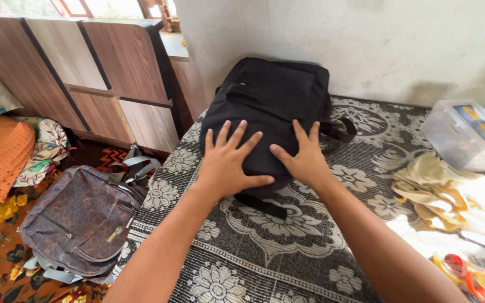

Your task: The person packs a black backpack, then opens a patterned backpack and places items inside, including a cloth and a small plastic container. The person zips the bags and wipes the plastic container with the cloth.

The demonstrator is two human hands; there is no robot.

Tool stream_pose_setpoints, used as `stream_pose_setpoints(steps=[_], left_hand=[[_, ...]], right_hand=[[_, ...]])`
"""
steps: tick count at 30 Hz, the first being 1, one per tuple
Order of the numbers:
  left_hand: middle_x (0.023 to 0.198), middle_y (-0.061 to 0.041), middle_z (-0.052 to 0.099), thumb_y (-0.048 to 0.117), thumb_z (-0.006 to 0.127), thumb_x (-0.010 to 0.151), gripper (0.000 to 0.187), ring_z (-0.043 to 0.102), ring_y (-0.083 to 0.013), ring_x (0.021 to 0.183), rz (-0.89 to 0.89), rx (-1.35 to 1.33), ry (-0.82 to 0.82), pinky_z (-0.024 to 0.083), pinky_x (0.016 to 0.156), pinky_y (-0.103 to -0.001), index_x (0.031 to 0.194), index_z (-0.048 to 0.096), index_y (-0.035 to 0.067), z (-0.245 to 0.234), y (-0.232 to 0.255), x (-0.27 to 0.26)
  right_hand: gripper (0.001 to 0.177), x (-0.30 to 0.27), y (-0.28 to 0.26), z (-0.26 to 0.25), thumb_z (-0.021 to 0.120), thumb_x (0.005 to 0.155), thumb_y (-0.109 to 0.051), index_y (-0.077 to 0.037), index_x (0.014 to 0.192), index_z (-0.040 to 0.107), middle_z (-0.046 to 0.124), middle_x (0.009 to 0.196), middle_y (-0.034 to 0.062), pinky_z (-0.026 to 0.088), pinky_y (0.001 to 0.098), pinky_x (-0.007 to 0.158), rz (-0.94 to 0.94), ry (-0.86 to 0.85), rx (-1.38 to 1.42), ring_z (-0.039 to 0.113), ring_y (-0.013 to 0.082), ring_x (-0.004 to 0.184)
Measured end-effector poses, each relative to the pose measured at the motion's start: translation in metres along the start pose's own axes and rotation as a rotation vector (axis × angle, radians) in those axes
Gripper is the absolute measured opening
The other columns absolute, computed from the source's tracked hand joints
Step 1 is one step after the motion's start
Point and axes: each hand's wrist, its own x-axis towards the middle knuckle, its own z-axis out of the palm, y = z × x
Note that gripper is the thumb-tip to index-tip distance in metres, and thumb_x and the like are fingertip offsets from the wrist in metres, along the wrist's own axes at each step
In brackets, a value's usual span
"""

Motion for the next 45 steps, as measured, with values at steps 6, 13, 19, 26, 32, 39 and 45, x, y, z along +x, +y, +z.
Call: stream_pose_setpoints(steps=[6,13,19,26,32,39,45], left_hand=[[0.163,-0.018,0.030,0.088,0.062,0.069,0.106,0.019,-0.0461,0.150,-0.024,0.046,-0.032,0.008,0.117,-0.069,0.152,0.048,0.024,0.009,0.000,-0.001],[0.127,-0.007,0.065,0.039,0.077,0.080,0.047,0.051,-0.0339,0.132,0.109,-0.173,0.190,0.031,0.113,-0.058,0.120,0.073,0.014,0.019,0.061,-0.012],[0.100,-0.010,0.067,0.014,0.071,0.089,0.015,0.066,-0.0291,0.096,0.183,-0.310,0.072,0.054,0.083,-0.042,0.101,0.073,0.006,0.063,0.145,-0.006],[0.106,-0.015,0.067,0.001,0.065,0.085,0.014,0.068,-0.0326,0.106,0.003,-0.120,-0.075,0.058,0.086,-0.042,0.099,0.069,0.002,0.098,0.166,0.005],[0.113,-0.019,0.064,-0.001,0.064,0.085,0.026,0.067,-0.0363,0.106,-0.100,-0.103,-0.138,0.057,0.085,-0.044,0.111,0.062,0.000,0.108,0.170,0.024],[0.108,-0.015,0.063,0.006,0.066,0.088,0.019,0.066,-0.0376,0.099,-0.064,-0.257,-0.026,0.053,0.084,-0.048,0.107,0.063,0.006,0.106,0.176,0.054],[0.135,-0.031,0.050,-0.004,0.065,0.078,0.045,0.052,-0.0448,0.125,-0.009,-0.163,0.420,0.052,0.097,-0.042,0.123,0.061,-0.006,0.085,0.168,0.133]], right_hand=[[0.083,-0.003,0.025,-0.012,0.071,0.092,-0.051,-0.012,0.158,0.038,0.003,0.165,0.0369,0.043,0.0474,0.111,-0.134,-0.086,0.029,0.036,0.0522,0.144],[0.046,-0.042,0.049,-0.090,0.068,0.093,-0.031,-0.014,0.136,0.064,0.072,0.127,0.0151,0.056,0.0416,0.091,-0.013,-0.008,-0.011,0.069,0.0281,0.113],[0.034,-0.092,0.058,-0.135,0.070,0.090,-0.025,-0.010,0.120,0.072,0.073,0.119,0.0139,0.059,0.0392,0.083,-0.144,-0.036,-0.107,0.072,0.0268,0.105],[0.034,-0.140,0.075,-0.170,0.071,0.089,-0.025,-0.008,0.119,0.071,0.070,0.122,0.0158,0.055,0.0443,0.086,-0.131,0.034,-0.235,0.069,0.0361,0.103],[0.047,-0.144,0.100,-0.188,0.067,0.094,-0.031,-0.008,0.134,0.061,0.072,0.110,0.0238,0.051,0.0461,0.099,0.124,0.154,-0.383,0.069,0.0383,0.105],[0.098,-0.146,0.123,-0.199,0.076,0.079,-0.050,-0.024,0.161,0.029,0.022,0.163,0.0247,0.023,0.0510,0.114,0.354,0.171,-0.760,0.026,0.0457,0.150],[0.082,-0.145,0.128,-0.199,0.062,0.091,-0.043,-0.026,0.161,0.023,0.031,0.162,0.0156,0.023,0.0491,0.122,0.364,0.102,-0.743,0.026,0.0363,0.151]])
